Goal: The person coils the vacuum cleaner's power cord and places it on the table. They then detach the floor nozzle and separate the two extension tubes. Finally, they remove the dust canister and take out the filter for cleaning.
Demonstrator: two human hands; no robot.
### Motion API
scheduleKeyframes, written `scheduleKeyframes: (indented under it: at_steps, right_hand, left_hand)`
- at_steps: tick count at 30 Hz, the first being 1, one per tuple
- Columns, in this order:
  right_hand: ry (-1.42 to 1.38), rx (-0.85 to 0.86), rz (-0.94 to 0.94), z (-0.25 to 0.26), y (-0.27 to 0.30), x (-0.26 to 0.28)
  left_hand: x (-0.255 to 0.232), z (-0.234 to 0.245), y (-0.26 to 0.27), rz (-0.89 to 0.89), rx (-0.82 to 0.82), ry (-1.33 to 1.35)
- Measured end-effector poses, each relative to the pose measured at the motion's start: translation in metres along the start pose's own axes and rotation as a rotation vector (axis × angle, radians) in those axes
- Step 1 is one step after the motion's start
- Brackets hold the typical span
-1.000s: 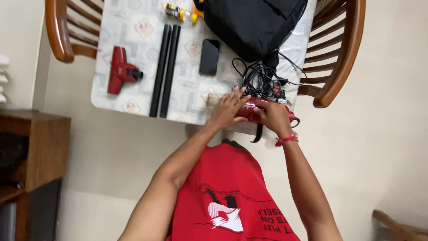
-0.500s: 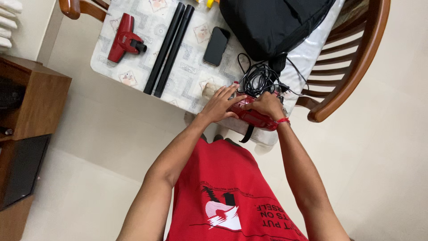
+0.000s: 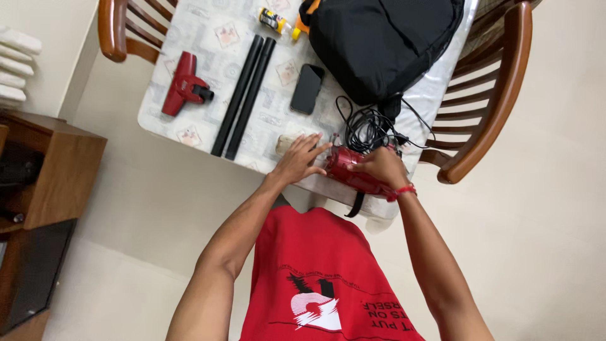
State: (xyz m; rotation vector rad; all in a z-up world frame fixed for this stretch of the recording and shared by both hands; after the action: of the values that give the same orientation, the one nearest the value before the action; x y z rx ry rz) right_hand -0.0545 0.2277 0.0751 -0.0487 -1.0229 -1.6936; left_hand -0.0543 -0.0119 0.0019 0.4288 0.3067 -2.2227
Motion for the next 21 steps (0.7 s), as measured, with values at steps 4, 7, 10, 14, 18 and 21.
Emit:
scheduleKeyframes:
  at_steps: [4,7,10,14,18,21]
  right_hand:
    - [-0.013,-0.262,0.358,0.004,0.039,0.036]
    - [0.023,-0.471,0.669,-0.012,0.065,0.067]
    - [-0.054,-0.416,0.635,-0.039,0.068,0.085]
    - [0.014,-0.544,0.628,-0.064,0.071,0.105]
    - [-0.113,-0.605,0.516,-0.077,0.071,0.104]
    - [-0.550,-0.619,0.413,-0.085,0.072,0.091]
  left_hand:
    - [0.006,0.009,0.010,-0.035,0.052,-0.009]
    - [0.010,0.019,0.010,-0.020,0.071,-0.005]
    - [0.023,0.032,0.006,0.027,0.115,-0.012]
    - [0.061,0.034,0.017,0.059,0.104,-0.076]
    - [0.085,0.003,0.024,0.015,0.142,-0.100]
    - [0.090,-0.004,0.030,0.068,0.121,0.117]
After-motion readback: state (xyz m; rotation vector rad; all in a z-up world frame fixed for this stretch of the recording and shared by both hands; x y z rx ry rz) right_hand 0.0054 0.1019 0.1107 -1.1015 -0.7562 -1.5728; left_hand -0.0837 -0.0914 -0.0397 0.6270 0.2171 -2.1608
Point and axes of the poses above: each hand's wrist, its own y-axis away from the middle knuckle, its own z-axis out of the back of the hand, x = y × z, the point moved 5 cm from there along -y, towards the middle knuckle, and after that the axes turned 11 degrees about -y, right-handed, at the moved point
